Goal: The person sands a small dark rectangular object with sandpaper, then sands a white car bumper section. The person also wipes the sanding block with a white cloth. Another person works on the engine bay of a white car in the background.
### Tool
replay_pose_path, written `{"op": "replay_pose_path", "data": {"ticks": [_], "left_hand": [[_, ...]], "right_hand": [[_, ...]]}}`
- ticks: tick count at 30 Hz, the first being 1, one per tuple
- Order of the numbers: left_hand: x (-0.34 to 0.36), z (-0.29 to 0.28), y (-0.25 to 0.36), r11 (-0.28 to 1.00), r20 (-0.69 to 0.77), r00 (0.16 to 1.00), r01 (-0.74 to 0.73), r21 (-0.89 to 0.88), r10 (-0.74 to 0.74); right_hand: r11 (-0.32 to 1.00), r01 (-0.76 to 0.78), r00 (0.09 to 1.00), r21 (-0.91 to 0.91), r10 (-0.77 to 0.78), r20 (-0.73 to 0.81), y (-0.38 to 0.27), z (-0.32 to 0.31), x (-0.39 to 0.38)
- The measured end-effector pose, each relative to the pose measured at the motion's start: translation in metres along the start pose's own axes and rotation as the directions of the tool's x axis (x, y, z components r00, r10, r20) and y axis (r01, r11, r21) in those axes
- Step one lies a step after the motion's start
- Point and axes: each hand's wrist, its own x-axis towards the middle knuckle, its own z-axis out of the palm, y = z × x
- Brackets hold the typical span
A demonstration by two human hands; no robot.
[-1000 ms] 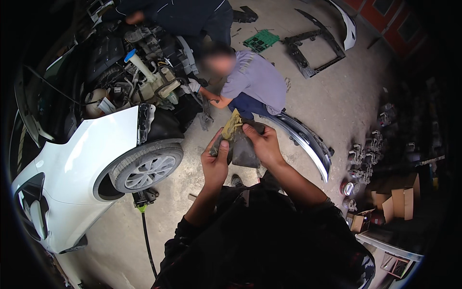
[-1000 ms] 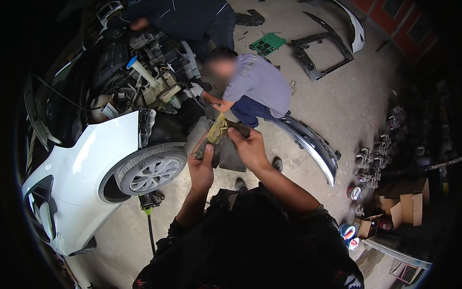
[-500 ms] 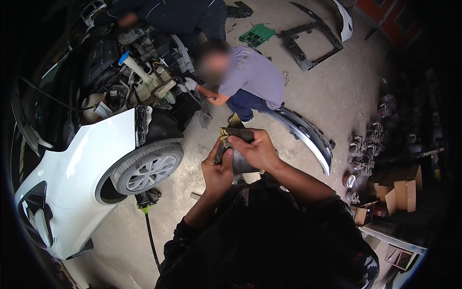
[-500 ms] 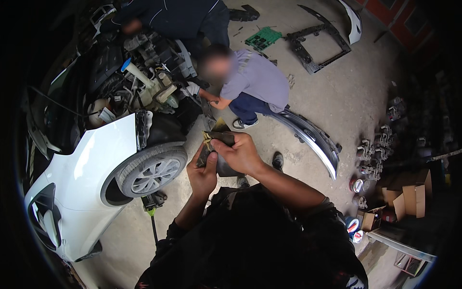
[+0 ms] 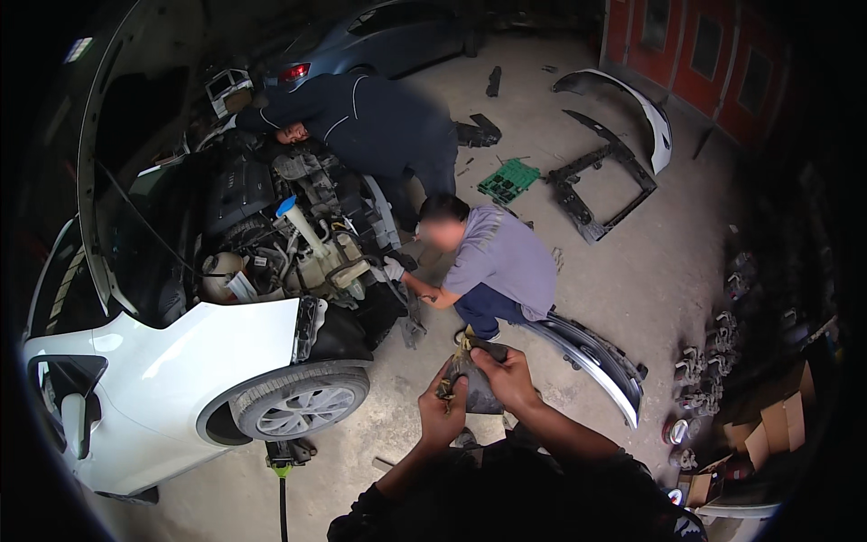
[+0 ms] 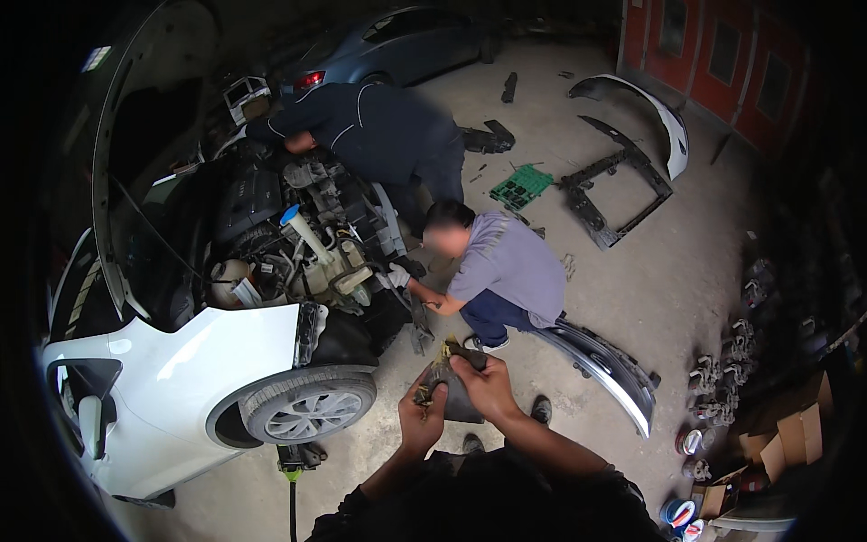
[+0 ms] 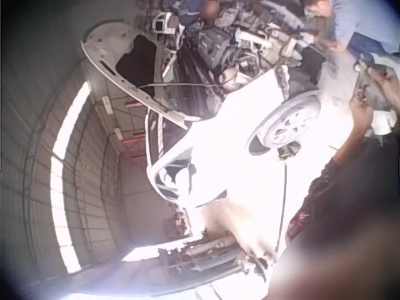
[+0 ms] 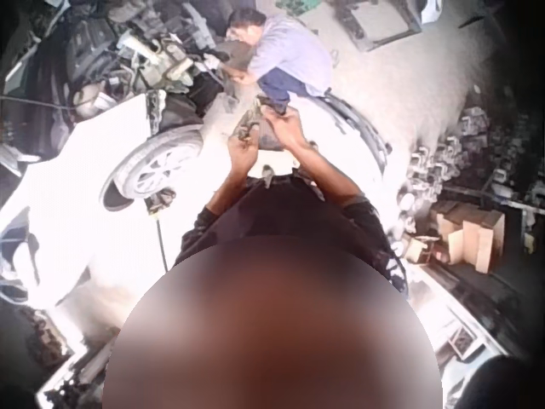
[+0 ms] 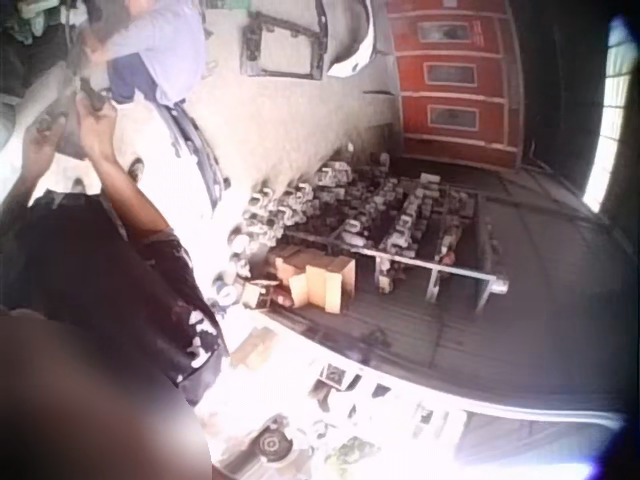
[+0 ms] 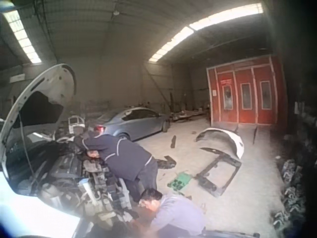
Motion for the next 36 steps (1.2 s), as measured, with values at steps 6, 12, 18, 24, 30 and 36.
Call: {"op": "replay_pose_path", "data": {"ticks": [6, 12, 18, 24, 30, 36], "left_hand": [[-0.007, -0.014, -0.007, 0.980, 0.216, 0.965, 0.112, 0.162, -0.146], [0.003, -0.018, -0.006, 0.951, 0.356, 0.892, 0.307, -0.027, -0.278], [-0.008, -0.001, -0.002, 0.999, 0.091, 0.995, -0.036, -0.023, 0.038], [-0.018, -0.010, -0.006, 0.984, 0.282, 0.945, 0.176, -0.005, -0.167], [-0.006, -0.018, -0.007, 0.957, 0.448, 0.856, 0.291, -0.003, -0.259], [-0.016, -0.004, -0.008, 0.997, 0.170, 0.984, 0.059, -0.045, -0.051]], "right_hand": [[0.933, 0.206, 0.944, -0.295, -0.110, 0.310, 0.000, -0.015, -0.001], [0.976, 0.086, 0.950, -0.198, -0.020, 0.313, -0.008, -0.020, 0.008], [0.991, 0.119, 0.993, -0.060, -0.120, -0.008, 0.006, -0.012, -0.004], [0.956, 0.130, 0.958, -0.264, -0.052, 0.283, -0.003, -0.021, -0.014], [0.971, 0.029, 0.951, -0.239, 0.047, 0.306, -0.011, -0.026, -0.010], [0.995, 0.052, 0.997, -0.088, -0.047, 0.060, 0.006, -0.015, -0.015]]}}
